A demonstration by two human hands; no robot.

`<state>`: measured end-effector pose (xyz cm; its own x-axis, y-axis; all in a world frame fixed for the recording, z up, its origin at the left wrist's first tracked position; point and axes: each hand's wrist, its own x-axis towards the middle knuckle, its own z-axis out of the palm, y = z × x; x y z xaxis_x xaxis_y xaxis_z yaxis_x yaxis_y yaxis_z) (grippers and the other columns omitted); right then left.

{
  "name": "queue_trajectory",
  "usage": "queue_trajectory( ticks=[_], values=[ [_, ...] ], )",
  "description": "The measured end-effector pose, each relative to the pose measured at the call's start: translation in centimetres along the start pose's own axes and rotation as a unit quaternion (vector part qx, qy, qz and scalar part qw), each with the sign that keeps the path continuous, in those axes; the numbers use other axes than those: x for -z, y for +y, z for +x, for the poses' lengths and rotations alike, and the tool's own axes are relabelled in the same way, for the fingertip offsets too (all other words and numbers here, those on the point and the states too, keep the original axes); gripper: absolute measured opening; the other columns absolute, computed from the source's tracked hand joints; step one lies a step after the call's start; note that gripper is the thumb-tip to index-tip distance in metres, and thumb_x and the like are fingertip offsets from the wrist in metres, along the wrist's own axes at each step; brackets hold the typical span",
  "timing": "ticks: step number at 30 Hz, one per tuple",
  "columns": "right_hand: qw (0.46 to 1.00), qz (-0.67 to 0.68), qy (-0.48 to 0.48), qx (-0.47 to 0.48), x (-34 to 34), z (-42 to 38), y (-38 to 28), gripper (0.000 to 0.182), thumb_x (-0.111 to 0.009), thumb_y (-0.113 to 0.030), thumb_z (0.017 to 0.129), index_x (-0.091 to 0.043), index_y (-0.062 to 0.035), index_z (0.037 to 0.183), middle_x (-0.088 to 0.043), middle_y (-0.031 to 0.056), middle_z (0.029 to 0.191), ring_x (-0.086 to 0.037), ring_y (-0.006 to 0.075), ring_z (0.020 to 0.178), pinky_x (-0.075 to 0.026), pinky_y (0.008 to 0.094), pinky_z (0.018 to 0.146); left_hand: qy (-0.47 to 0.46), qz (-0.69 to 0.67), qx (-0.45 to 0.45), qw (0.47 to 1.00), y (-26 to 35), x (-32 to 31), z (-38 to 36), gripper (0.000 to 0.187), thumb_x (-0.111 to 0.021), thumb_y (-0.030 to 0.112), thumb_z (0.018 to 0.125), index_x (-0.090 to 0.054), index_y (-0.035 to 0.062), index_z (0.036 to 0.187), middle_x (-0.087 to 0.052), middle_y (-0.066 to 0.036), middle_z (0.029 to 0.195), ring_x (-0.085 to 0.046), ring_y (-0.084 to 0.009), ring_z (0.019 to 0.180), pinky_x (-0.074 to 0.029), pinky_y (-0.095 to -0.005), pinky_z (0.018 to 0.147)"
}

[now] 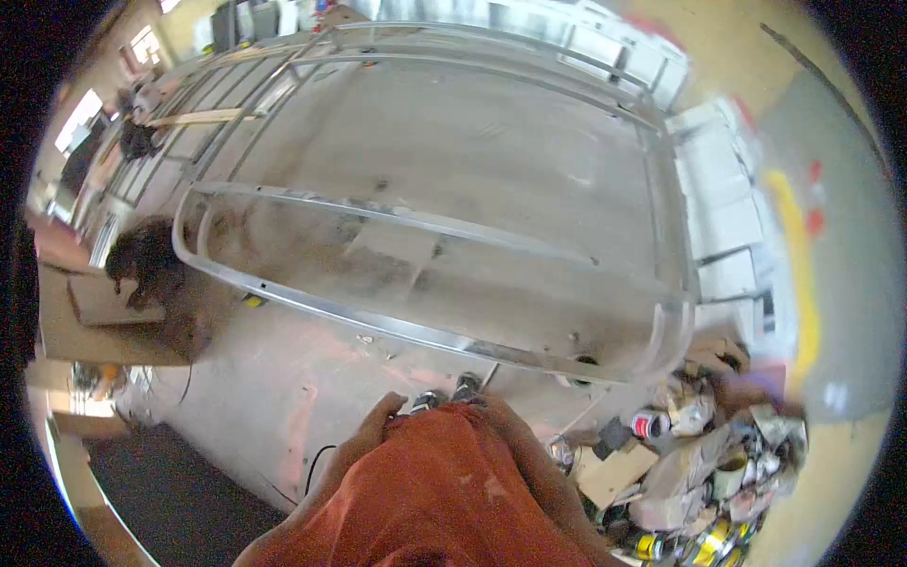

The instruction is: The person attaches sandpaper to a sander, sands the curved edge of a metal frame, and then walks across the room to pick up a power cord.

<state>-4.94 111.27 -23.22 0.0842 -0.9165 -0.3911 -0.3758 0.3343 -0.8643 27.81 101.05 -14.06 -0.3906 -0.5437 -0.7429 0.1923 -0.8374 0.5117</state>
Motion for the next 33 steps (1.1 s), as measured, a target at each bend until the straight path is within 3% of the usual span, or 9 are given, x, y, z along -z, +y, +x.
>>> queue_trajectory(
  ticks=[4, 8, 12, 15, 17, 23, 25, 27, 33],
  values=[
    [0.977, -0.022, -0.200, -0.073, 3.9, 5.1, -4.0, 0.046, -0.063, -0.045, 0.094, -0.067, -0.0095, 0.124, -0.064, 0.0161, 0.125, -0.061, 0.0261, 0.114, -0.048, 0.0407, 0.098, 0.146, 0.421, 0.086, 0.891, -5.2, 9.2, 13.4, 0.048, -0.058, 0.041, 0.091, -0.070, 0.0002, 0.114, -0.073, -0.019, 0.098, -0.070, -0.0266, 0.094, -0.054, -0.0395, 0.082],
    [0.935, -0.016, -0.189, -0.300, 7.0, 10.1, 10.3, 0.032, -0.062, -0.036, 0.095, -0.069, -0.0140, 0.117, -0.070, 0.0083, 0.102, -0.067, 0.0230, 0.089, -0.055, 0.0388, 0.078, 0.304, 0.305, 0.045, 0.901, -4.9, 10.0, 9.0, 0.045, -0.056, 0.037, 0.093, -0.068, 0.0002, 0.116, -0.072, -0.023, 0.103, -0.069, -0.0291, 0.102, -0.052, -0.0407, 0.086],
    [0.790, -0.452, -0.404, -0.095, 10.6, 17.2, 18.6, 0.020, -0.062, -0.026, 0.095, -0.068, -0.0096, 0.104, -0.069, 0.0024, 0.079, -0.064, 0.0184, 0.063, -0.053, 0.0311, 0.055, 0.334, 0.554, -0.106, 0.755, -10.8, 14.2, 6.2, 0.051, -0.056, 0.041, 0.086, -0.069, -0.0029, 0.108, -0.067, -0.029, 0.112, -0.062, -0.0425, 0.113, -0.048, -0.0477, 0.096],
    [0.682, -0.654, -0.317, 0.087, 11.1, 16.9, 8.9, 0.014, -0.060, -0.020, 0.096, -0.066, -0.0088, 0.100, -0.066, 0.0024, 0.077, -0.061, 0.0133, 0.063, -0.051, 0.0295, 0.052, 0.351, 0.406, 0.047, 0.842, -15.7, 15.4, 5.2, 0.062, -0.057, 0.046, 0.083, -0.067, -0.0073, 0.114, -0.065, -0.032, 0.116, -0.062, -0.0445, 0.114, -0.048, -0.0470, 0.097],
    [0.971, 0.014, -0.035, -0.238, 9.7, 18.0, 3.7, 0.018, -0.060, -0.020, 0.096, -0.068, -0.0100, 0.108, -0.067, 0.0023, 0.080, -0.061, 0.0121, 0.064, -0.052, 0.0286, 0.055, 0.324, 0.199, 0.026, 0.925, -15.6, 13.3, 1.7, 0.064, -0.055, 0.047, 0.085, -0.067, -0.0106, 0.111, -0.065, -0.031, 0.117, -0.060, -0.0453, 0.118, -0.048, -0.0460, 0.098],
    [0.968, -0.002, -0.127, -0.215, 1.7, 20.8, -4.3, 0.026, -0.061, -0.027, 0.097, -0.068, -0.0088, 0.114, -0.065, 0.0007, 0.081, -0.060, 0.0122, 0.066, -0.051, 0.0279, 0.058, 0.500, 0.106, 0.134, 0.849, -17.1, 21.1, 6.5, 0.057, -0.057, 0.041, 0.087, -0.067, -0.0113, 0.107, -0.066, -0.030, 0.117, -0.061, -0.0447, 0.115, -0.049, -0.0473, 0.096],
    [0.938, -0.226, -0.264, 0.000, -1.1, 24.2, 3.4, 0.033, -0.062, -0.033, 0.096, -0.068, -0.0060, 0.114, -0.065, 0.0019, 0.082, -0.062, 0.0137, 0.073, -0.052, 0.0330, 0.060, 0.580, 0.130, 0.114, 0.796, -13.0, 24.5, 8.2, 0.044, -0.058, 0.033, 0.087, -0.071, -0.0063, 0.104, -0.068, -0.028, 0.112, -0.064, -0.0429, 0.109, -0.049, -0.0506, 0.092],
    [0.925, -0.235, -0.287, -0.086, -3.8, 24.6, 0.3, 0.035, -0.062, -0.036, 0.096, -0.068, -0.0053, 0.111, -0.065, 0.0026, 0.081, -0.062, 0.0149, 0.073, -0.051, 0.0340, 0.061, 0.445, 0.348, -0.026, 0.825, -9.4, 29.4, 9.0, 0.037, -0.063, 0.031, 0.086, -0.074, -0.0011, 0.100, -0.073, -0.024, 0.098, -0.070, -0.0365, 0.093, -0.052, -0.0493, 0.083],
    [0.916, -0.238, -0.293, -0.132, -14.8, 32.4, -10.1, 0.041, -0.062, -0.043, 0.094, -0.071, -0.0032, 0.103, -0.065, 0.0046, 0.078, -0.061, 0.0182, 0.072, -0.051, 0.0370, 0.062, 0.383, 0.112, -0.122, 0.909, 9.0, 35.6, 3.2, 0.035, -0.082, 0.035, 0.080, -0.074, 0.0022, 0.090, -0.071, -0.006, 0.081, -0.062, -0.0154, 0.069, -0.048, -0.0317, 0.060]
  ],
)
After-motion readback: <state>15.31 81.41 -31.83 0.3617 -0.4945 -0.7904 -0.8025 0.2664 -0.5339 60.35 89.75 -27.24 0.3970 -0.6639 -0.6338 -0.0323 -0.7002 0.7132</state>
